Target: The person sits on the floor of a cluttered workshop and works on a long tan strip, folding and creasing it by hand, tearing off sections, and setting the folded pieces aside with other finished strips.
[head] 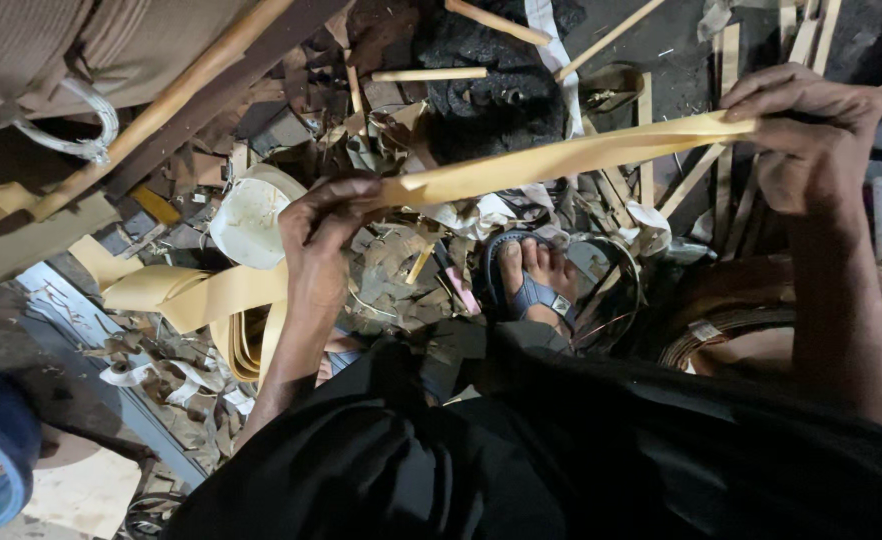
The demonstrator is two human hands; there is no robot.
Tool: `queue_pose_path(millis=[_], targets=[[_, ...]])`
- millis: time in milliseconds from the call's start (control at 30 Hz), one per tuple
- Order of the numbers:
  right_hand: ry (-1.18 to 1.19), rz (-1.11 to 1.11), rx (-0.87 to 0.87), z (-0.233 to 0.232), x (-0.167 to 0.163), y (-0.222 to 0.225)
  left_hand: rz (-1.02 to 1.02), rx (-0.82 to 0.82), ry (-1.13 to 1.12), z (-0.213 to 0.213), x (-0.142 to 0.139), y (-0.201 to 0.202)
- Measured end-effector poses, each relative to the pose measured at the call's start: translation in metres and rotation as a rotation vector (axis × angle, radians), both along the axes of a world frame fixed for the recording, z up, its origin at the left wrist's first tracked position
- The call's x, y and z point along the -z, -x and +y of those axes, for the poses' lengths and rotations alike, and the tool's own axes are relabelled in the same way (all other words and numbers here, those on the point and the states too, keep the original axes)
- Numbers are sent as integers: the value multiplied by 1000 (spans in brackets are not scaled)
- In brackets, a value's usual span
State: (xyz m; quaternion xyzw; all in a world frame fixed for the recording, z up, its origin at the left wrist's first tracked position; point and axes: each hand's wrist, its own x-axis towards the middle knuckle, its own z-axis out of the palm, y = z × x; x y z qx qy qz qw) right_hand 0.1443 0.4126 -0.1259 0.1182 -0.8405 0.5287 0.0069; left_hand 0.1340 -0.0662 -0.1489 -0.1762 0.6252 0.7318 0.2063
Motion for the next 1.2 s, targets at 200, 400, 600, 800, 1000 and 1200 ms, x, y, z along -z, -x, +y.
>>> queue_pose_path(millis=[200,400,600,800,1000,1200], targets=[[273,-390,371,-9,-1,0,208,-2,202,22,-2,12],[210,-223,345,-17,7,-3,181,-118,58,22,-1,20],[-162,-214,427,-25,3,10,220,-100,68,20,-6,23],[-382,-47,109,-117,-63,22,306,225,291,31,-27,34],[40,-376,-123,-195,-19,41,506,278,99,46,-37,48],[333,-397,-90,-181,19,28,565,150,59,55,-32,39]])
